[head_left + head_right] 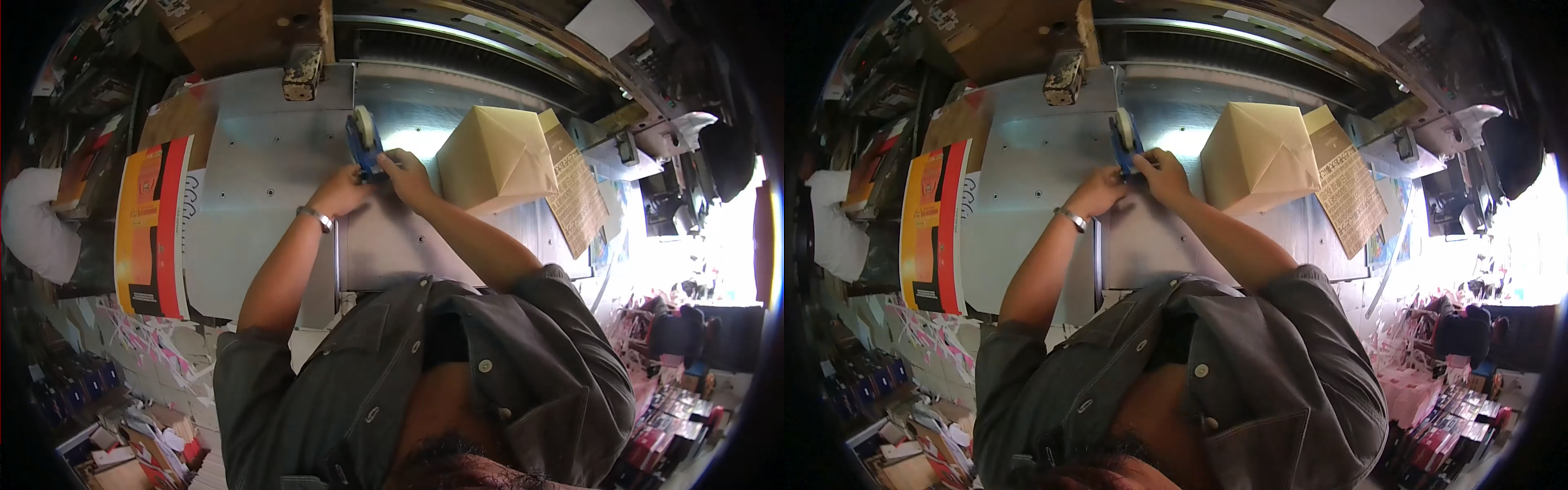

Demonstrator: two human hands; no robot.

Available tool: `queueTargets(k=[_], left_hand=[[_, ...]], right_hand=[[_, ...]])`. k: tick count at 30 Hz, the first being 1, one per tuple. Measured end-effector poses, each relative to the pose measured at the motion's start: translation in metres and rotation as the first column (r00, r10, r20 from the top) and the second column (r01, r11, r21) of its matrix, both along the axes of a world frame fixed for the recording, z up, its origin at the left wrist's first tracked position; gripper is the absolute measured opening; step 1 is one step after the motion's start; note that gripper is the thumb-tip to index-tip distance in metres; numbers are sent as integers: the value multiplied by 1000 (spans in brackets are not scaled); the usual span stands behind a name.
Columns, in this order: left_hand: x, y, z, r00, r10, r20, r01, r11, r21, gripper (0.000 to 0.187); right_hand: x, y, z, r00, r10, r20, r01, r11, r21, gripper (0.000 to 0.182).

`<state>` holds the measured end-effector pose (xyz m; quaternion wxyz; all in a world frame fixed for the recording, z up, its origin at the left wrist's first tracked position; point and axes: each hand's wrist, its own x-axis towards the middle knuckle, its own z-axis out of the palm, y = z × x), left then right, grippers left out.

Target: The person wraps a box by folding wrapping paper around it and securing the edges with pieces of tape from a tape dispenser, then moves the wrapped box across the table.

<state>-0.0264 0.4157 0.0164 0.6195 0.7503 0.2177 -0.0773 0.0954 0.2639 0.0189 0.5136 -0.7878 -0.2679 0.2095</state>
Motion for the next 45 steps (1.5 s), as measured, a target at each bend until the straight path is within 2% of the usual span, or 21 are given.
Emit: queueTargets(k=[2,3,4,6,7,10,11,13,14,16,19,21,26,29,34,38,41,45], left_hand=[[-17,-21,-4,997,47,59,-35,980,-194,38],[-30,-37,21,989,137,53,-107,922,-373,35],[-39,-56,26,960,279,6,-233,814,-532,33],[-47,-87,33,852,501,-155,-426,490,-760,30],[-48,-101,40,814,548,-193,-461,406,-789,29],[-50,-118,36,814,455,-363,-489,197,-850,35],[-48,-122,36,846,389,-365,-473,230,-851,48],[-42,-129,24,847,451,-282,-397,183,-899,52],[-40,-131,17,843,480,-242,-358,165,-919,53],[-32,-133,13,788,553,-270,-402,130,-906,52],[-27,-137,12,765,579,-281,-427,129,-895,52],[-28,-142,12,770,571,-286,-432,137,-891,51],[-31,-156,12,793,525,-310,-426,114,-897,51],[-29,-155,-2,799,537,-269,-410,161,-898,48],[-20,-158,8,780,564,-271,-447,199,-872,43],[-22,-160,4,772,578,-263,-455,215,-864,36],[-19,-162,8,764,593,-254,-503,300,-811,31],[-15,-163,2,743,614,-266,-531,299,-793,25]], right_hand=[[-4,-17,-6,999,22,-27,-22,1000,6,36],[-5,-27,-11,997,38,-71,-37,999,11,35],[-5,-36,-14,992,52,-119,-50,999,15,35],[0,-47,-12,982,123,-146,-124,992,-2,34],[-2,-52,-12,974,154,-168,-158,987,-10,33],[-4,-54,-9,983,184,3,-184,981,-55,29],[-3,-52,-11,986,152,-65,-155,987,-33,28],[-5,-51,-13,975,87,-207,-90,996,-1,26],[-7,-52,-14,972,68,-223,-65,998,23,25],[-14,-53,-5,967,28,-254,-10,997,73,24],[-21,-62,-7,997,41,67,-47,995,93,21],[-27,-74,-8,998,13,65,-20,994,103,20],[-41,-106,-5,999,-13,-34,17,992,122,13],[-53,-126,10,995,-12,-102,26,990,139,11],[-65,-167,14,966,36,-257,-4,992,124,11],[-71,-188,9,963,53,-265,-33,996,80,10],[-73,-195,6,954,38,-296,-17,997,73,11],[-74,-191,5,948,41,-314,-37,999,21,14]])
